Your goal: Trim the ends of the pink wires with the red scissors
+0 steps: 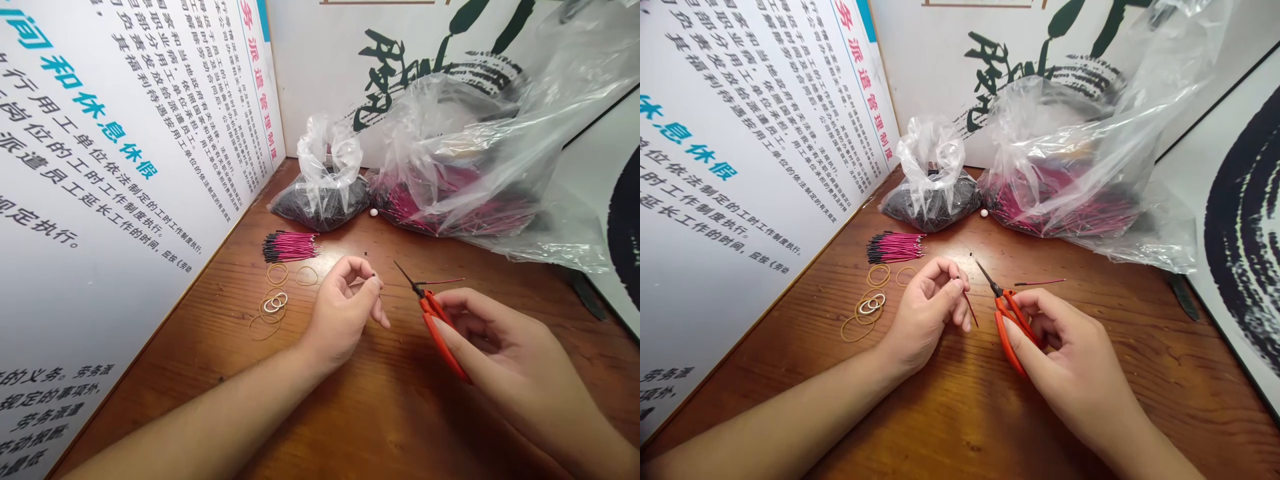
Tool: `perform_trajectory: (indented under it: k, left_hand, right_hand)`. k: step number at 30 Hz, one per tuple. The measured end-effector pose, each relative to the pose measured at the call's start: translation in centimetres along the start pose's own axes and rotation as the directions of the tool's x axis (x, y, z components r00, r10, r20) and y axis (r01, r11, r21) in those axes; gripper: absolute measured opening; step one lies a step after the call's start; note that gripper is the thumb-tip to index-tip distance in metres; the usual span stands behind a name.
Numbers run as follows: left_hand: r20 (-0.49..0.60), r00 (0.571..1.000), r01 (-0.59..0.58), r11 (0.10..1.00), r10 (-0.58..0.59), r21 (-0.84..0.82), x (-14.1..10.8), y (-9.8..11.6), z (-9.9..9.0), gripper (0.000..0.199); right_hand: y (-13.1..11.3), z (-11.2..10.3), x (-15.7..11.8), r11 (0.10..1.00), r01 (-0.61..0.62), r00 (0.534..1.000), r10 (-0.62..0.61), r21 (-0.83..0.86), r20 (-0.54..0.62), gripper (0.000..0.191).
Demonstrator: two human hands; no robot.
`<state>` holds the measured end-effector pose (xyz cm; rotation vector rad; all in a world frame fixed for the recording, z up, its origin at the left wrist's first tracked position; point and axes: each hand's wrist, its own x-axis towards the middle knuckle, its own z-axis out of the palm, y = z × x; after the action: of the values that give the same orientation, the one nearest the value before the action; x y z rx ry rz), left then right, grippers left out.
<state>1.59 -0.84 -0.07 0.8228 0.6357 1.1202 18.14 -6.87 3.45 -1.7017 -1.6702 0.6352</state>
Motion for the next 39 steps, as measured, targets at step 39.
perform_trajectory:
  k: [39]
  left_hand:
    - [0.024,0.994,-0.106,0.939,0.104,0.328,-0.8,0.4,0.2,0.010]
  right_hand:
    - [-0.8,-2.7,-1.2,0.788,0.338,0.936,-0.336,-0.515,0.100,0.018]
